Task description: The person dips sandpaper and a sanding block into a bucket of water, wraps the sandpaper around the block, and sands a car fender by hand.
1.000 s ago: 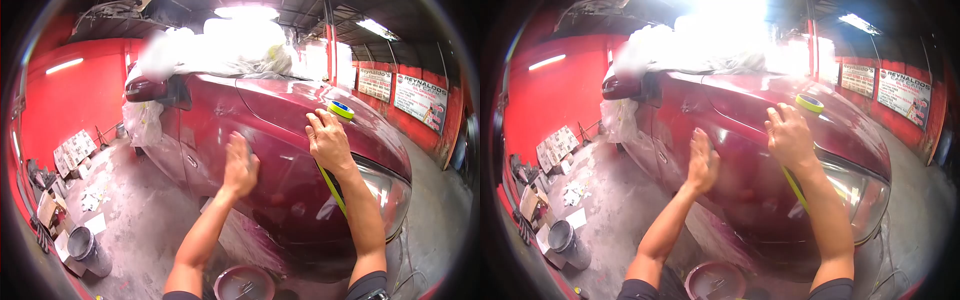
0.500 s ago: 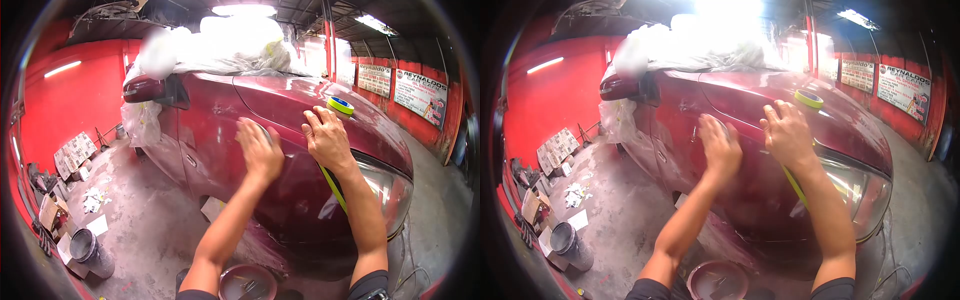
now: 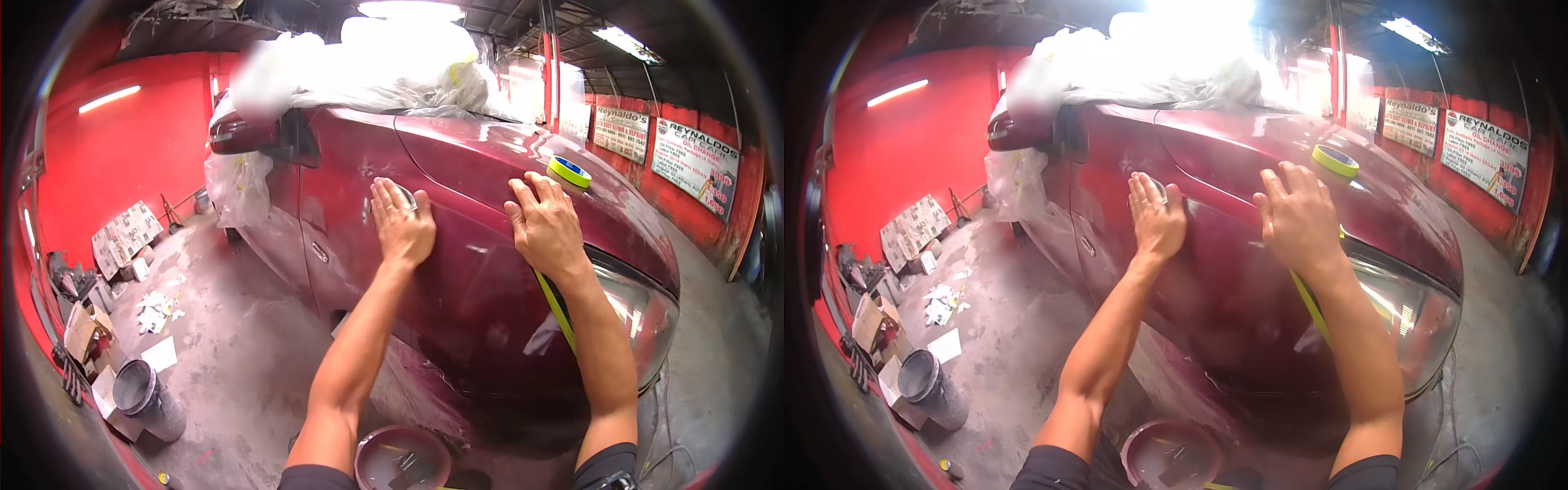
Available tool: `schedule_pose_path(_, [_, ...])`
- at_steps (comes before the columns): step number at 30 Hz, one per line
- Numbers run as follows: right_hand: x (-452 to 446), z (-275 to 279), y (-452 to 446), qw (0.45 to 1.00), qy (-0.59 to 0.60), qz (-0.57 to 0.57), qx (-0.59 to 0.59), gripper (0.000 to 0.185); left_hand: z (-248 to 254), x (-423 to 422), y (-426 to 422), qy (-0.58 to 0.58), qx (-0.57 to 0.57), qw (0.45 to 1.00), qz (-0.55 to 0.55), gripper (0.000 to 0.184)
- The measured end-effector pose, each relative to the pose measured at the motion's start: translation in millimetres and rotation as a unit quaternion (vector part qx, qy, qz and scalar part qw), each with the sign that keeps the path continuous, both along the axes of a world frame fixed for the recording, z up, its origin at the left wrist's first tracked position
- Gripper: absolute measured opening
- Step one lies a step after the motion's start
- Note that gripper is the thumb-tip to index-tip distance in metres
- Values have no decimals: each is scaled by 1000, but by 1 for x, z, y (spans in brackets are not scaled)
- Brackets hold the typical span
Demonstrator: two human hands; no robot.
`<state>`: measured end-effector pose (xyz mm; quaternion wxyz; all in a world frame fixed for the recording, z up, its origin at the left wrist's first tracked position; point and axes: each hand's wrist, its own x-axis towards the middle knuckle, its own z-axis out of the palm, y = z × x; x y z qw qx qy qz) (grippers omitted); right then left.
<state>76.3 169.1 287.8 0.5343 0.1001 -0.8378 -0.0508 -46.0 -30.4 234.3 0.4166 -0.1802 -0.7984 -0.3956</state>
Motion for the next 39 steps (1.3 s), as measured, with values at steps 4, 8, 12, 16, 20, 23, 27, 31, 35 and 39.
schedule_pose_path(4, [-2,6,-4,1000,4,3,3,38,-54,51,19,153,-154,975,-38,77])
schedule_pose_path(8, [-1,0,-1,1000,12,-3,-2,38,-15,15,-10,60,-65,995,-44,75])
schedule_pose_path(12, [0,4,-1,1000,8,-2,7,38,-24,33,37,35,0,999,40,77])
schedule_pose_path(16, [3,3,5,1000,0,5,5,38,-50,45,14,58,-79,995,-15,79])
schedule_pose_path(20, [2,2,4,1000,-12,1,8,38,-20,21,21,-26,67,997,28,79])
schedule_pose_path(23, [4,1,3,1000,-12,-2,11,38,-93,61,33,60,-40,997,9,76])
schedule_pose_path(27, [6,1,5,1000,-8,10,2,37,-25,15,0,-78,73,994,37,80])
schedule_pose_path(31, [5,3,3,1000,-12,13,3,37,-61,34,11,-37,48,997,53,80])
schedule_pose_path(35, [5,2,5,1000,-5,9,8,38,-56,12,-16,-52,50,996,43,81])
schedule_pose_path(39, [6,-1,2,1000,-14,3,11,38,-63,19,-7,-41,85,994,56,80])
